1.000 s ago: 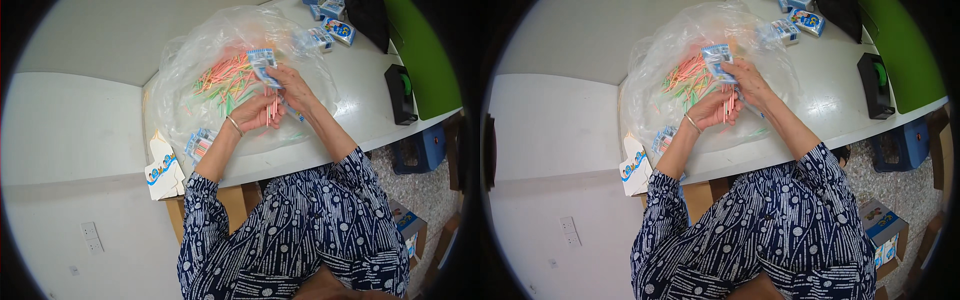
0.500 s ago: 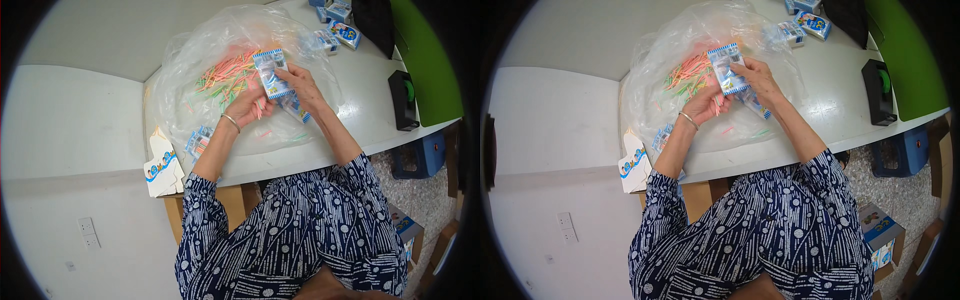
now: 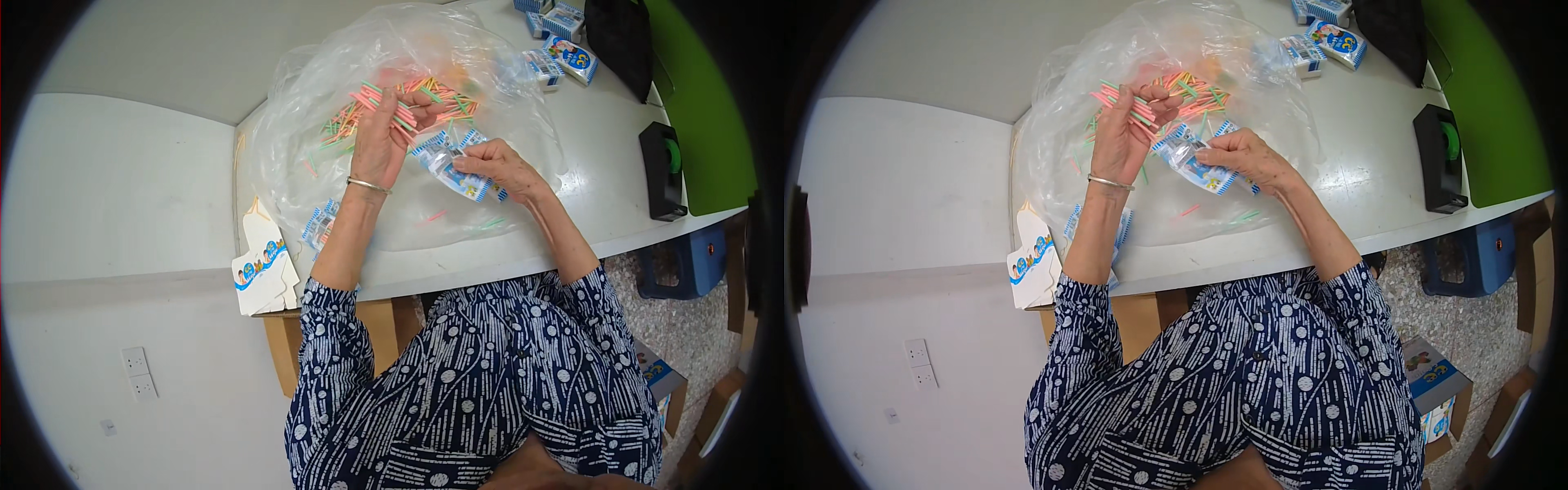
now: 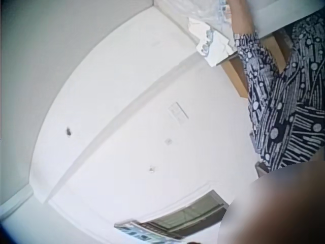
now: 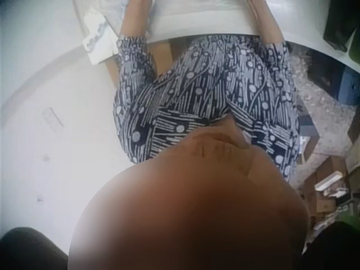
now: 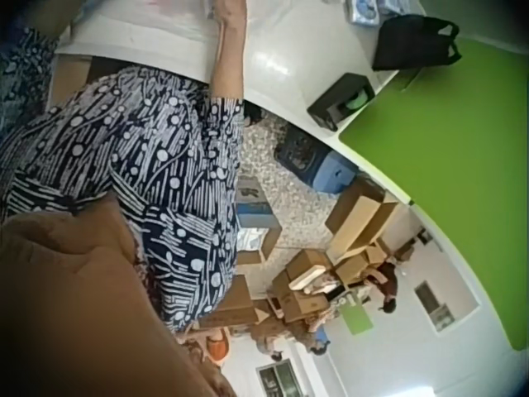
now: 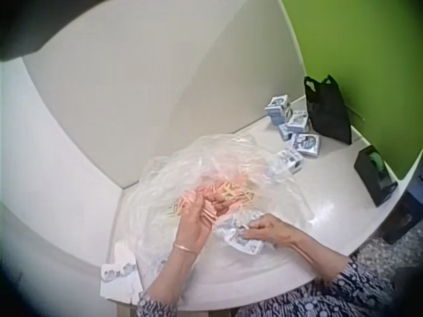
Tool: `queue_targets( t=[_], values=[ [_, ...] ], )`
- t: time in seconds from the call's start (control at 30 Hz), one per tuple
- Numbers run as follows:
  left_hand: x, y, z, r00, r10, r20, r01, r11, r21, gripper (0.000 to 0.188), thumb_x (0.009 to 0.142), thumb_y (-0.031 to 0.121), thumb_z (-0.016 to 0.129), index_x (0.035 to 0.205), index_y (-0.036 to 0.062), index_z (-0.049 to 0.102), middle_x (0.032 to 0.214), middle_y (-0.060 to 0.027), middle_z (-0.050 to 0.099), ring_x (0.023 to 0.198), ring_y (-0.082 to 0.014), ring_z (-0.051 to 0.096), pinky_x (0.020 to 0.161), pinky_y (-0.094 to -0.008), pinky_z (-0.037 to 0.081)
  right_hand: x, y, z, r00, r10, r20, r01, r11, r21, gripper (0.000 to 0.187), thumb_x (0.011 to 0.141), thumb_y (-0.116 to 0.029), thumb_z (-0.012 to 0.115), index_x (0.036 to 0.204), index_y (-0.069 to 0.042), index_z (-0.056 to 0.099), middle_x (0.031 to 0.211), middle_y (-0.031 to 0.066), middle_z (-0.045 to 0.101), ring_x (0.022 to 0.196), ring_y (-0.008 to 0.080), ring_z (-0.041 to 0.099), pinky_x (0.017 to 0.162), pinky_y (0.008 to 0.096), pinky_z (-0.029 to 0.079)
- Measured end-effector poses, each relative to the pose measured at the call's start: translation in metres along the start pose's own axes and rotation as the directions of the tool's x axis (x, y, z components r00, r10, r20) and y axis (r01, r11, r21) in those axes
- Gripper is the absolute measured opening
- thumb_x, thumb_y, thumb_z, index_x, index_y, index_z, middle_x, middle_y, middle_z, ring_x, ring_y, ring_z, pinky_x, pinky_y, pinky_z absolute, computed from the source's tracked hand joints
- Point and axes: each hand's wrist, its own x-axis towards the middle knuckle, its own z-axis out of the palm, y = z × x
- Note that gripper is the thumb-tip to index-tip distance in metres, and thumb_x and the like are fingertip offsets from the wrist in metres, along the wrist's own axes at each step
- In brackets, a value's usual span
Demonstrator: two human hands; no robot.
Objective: Packing colored plastic straws or sticks into small plastic bags at a workspace.
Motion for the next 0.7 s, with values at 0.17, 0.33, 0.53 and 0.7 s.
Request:
queue_targets(
  t=[0.17, 0.33, 0.53, 0.7],
  values=[
    [0.000, -0.001, -0.002, 0.998, 0.048, 0.032, -0.049, 0.998, 0.028, 0.034, 0.097, 0.030, 0.045, 0.109, -0.0017, 0.052, 0.101, -0.0152, 0.062, 0.100, -0.0311, 0.062, 0.088, -0.0434, 0.050, -0.005, 0.000, 0.002, 0.998, 0.050, 0.025, -0.049, 0.999, -0.004, 0.018, 0.084, -0.021, 0.067, 0.085, -0.002, 0.070, 0.072, -0.0015, 0.064, 0.062, 0.0017, 0.053, 0.056, 0.0181, 0.040],
    [-0.014, -0.011, 0.017, 1.000, 0.014, -0.024, -0.010, 0.984, 0.176, 0.052, 0.097, 0.042, 0.040, 0.098, -0.0058, 0.061, 0.093, -0.0147, 0.064, 0.093, -0.0235, 0.064, 0.084, -0.0313, 0.050, -0.005, 0.002, -0.001, 0.997, 0.053, 0.061, -0.058, 0.994, 0.093, 0.024, 0.083, -0.021, 0.069, 0.093, 0.001, 0.069, 0.081, 0.0023, 0.067, 0.070, 0.0046, 0.058, 0.063, 0.0181, 0.045],
    [-0.026, -0.016, 0.018, 0.998, -0.043, 0.039, 0.027, 0.933, 0.360, 0.049, 0.098, 0.042, 0.039, 0.100, -0.0013, 0.063, 0.093, -0.0081, 0.065, 0.089, -0.0133, 0.060, 0.081, -0.0264, 0.046, -0.006, 0.002, -0.002, 0.996, 0.019, 0.082, -0.026, 0.996, 0.088, 0.024, 0.084, -0.022, 0.067, 0.093, 0.001, 0.069, 0.081, 0.0028, 0.067, 0.071, 0.0048, 0.059, 0.062, 0.0187, 0.045],
    [-0.031, -0.019, 0.010, 0.988, -0.146, 0.057, 0.110, 0.907, 0.406, 0.041, 0.098, 0.038, 0.043, 0.104, 0.0023, 0.062, 0.102, -0.0050, 0.064, 0.093, -0.0094, 0.057, 0.084, -0.0256, 0.044, -0.007, 0.001, 0.004, 0.999, -0.014, 0.032, 0.011, 0.997, 0.076, 0.025, 0.085, -0.022, 0.067, 0.092, 0.001, 0.069, 0.079, 0.0018, 0.066, 0.070, 0.0043, 0.058, 0.062, 0.0187, 0.045]
  ],
)
